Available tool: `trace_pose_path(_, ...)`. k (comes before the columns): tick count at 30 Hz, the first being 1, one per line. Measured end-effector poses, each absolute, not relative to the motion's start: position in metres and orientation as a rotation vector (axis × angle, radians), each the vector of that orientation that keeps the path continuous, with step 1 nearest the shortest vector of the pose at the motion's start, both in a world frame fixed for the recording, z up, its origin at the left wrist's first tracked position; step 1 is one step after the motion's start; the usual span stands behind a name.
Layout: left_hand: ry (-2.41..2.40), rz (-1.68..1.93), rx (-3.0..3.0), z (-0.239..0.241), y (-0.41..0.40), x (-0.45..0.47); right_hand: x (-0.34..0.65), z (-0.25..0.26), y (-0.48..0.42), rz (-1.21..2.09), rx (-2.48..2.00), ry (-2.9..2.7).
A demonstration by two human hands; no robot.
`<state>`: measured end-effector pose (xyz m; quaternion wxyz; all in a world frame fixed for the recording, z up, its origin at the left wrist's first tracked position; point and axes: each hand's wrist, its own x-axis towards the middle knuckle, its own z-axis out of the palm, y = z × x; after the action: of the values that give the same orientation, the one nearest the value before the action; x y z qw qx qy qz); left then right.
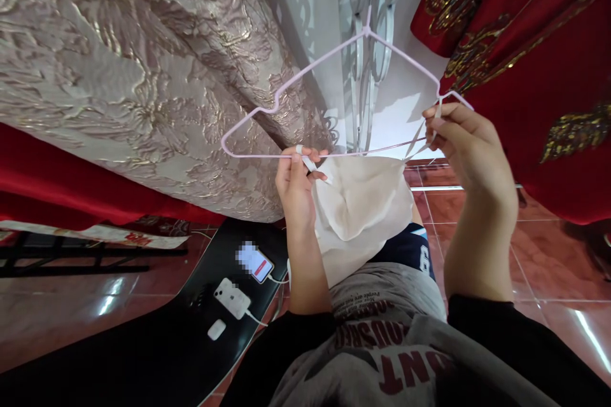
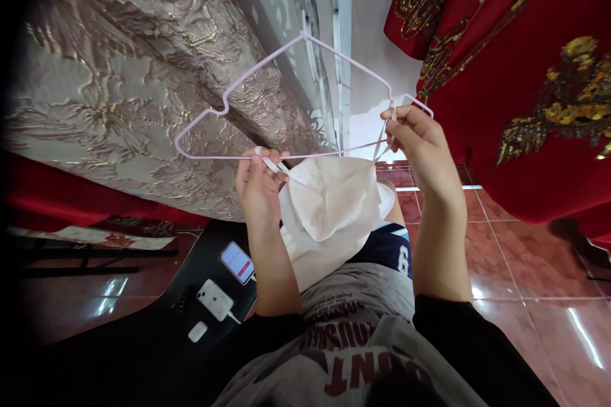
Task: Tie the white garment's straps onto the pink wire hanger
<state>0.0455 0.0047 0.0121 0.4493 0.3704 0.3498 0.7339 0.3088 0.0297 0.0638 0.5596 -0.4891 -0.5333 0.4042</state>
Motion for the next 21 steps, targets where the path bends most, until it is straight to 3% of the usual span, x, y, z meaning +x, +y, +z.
trace_pose_path(15,0.905,1.809,0.92,0.009,0.005,0.046,0.289,0.075,0.025,0.713,-1.189,-1.114)
trace_pose_path(21,0.877,1.812,0.888,0.014,0.0,0.049,0.287,0.078,0.022,0.578,-0.905,-1.18)
